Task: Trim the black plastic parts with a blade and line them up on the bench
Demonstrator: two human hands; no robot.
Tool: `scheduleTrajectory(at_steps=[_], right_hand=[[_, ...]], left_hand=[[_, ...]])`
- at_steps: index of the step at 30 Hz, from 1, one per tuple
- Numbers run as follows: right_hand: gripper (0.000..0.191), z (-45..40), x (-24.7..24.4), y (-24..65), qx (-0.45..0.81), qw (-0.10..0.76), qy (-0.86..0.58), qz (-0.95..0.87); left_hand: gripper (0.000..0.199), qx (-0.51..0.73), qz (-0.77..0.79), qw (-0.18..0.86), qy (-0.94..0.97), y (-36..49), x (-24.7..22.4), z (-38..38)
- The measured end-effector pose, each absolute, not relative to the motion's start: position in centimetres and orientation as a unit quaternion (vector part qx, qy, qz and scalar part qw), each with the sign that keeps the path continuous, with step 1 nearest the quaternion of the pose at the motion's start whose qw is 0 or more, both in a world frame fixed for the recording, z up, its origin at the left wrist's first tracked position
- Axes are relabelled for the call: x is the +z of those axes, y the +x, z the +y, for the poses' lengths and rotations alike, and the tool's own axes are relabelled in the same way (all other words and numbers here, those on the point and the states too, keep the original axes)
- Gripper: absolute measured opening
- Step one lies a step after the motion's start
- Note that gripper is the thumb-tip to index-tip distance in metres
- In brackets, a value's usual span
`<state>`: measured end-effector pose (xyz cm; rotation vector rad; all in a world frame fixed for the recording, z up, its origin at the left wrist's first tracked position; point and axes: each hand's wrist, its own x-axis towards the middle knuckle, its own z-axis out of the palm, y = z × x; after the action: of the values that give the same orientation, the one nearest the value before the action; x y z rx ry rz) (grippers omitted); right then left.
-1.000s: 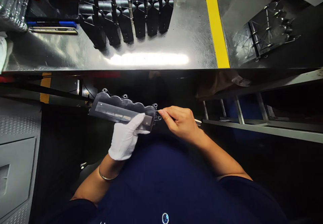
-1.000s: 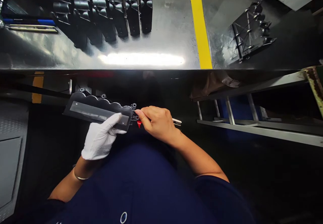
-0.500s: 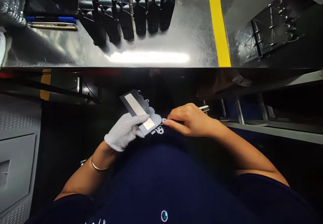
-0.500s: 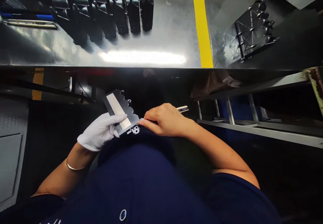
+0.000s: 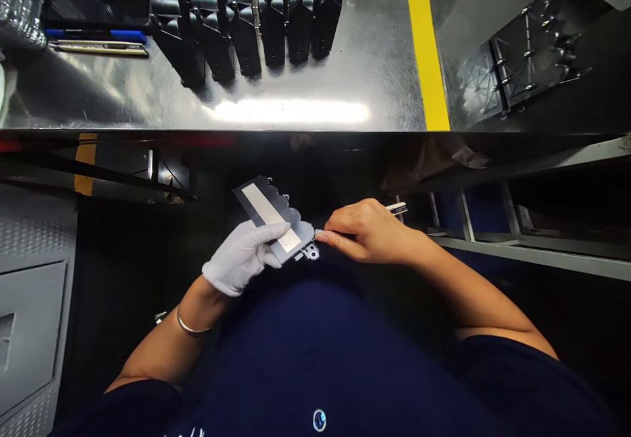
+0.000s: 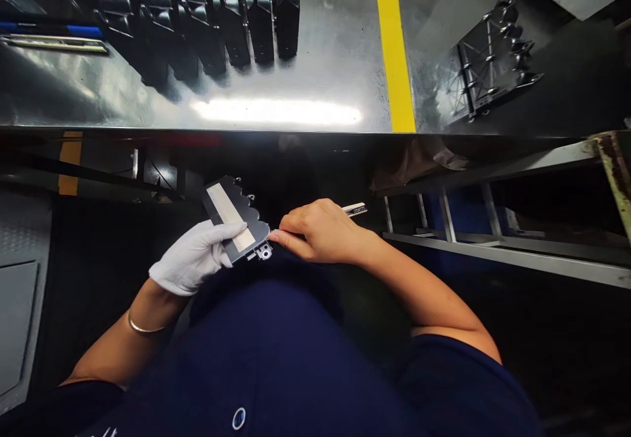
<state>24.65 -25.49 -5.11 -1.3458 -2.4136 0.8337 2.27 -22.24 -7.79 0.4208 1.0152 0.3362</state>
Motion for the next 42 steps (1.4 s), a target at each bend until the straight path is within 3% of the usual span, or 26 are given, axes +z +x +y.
scheduleTrajectory(at_steps=[13, 15, 19, 22, 26, 28, 33, 38, 42], right_hand=[[0.041, -25.9, -6.0, 25.9, 0.397, 0.095, -0.349, -0.843], [0.038, -26.3, -6.5, 25.9, 0.404, 0.130, -0.343, -0.838], [0.030, -26.5, -7.0, 25.3, 0.284, 0.306, -0.399, -0.816], [0.038, -26.1, -7.1, 24.4, 0.178, 0.327, -0.363, -0.854], [0.041, -25.4, -7.0, 23.6, 0.168, 0.366, -0.349, -0.846], [0.047, -25.2, -7.1, 23.4, 0.177, 0.411, -0.400, -0.800], [0.043, -25.4, -8.1, 22.2, 0.219, 0.453, -0.490, -0.712], [0.032, -25.8, -8.6, 22.2, 0.361, 0.395, -0.528, -0.660], [0.025, -26.1, -7.9, 23.0, 0.360, 0.351, -0.575, -0.645]], left_hand=[[0.012, 0.184, 0.475, 0.855, 0.104, 2.3, -7.4, -21.3], [0.022, 0.215, 0.488, 0.843, 0.071, 2.0, -6.7, -20.3], [0.028, 0.223, 0.486, 0.845, 0.027, 2.3, -5.8, -19.8], [0.032, 0.145, 0.455, 0.878, 0.018, 2.9, -5.9, -20.2], [0.037, 0.110, 0.421, 0.893, 0.111, 2.3, -6.4, -20.9], [0.035, 0.158, 0.432, 0.848, 0.265, 1.6, -6.6, -21.4], [0.019, 0.267, 0.506, 0.559, 0.600, 1.8, -7.4, -22.5], [0.026, 0.247, 0.567, 0.573, 0.538, 2.9, -8.3, -22.0], [0.026, 0.259, 0.545, 0.576, 0.552, 2.7, -8.2, -21.6]])
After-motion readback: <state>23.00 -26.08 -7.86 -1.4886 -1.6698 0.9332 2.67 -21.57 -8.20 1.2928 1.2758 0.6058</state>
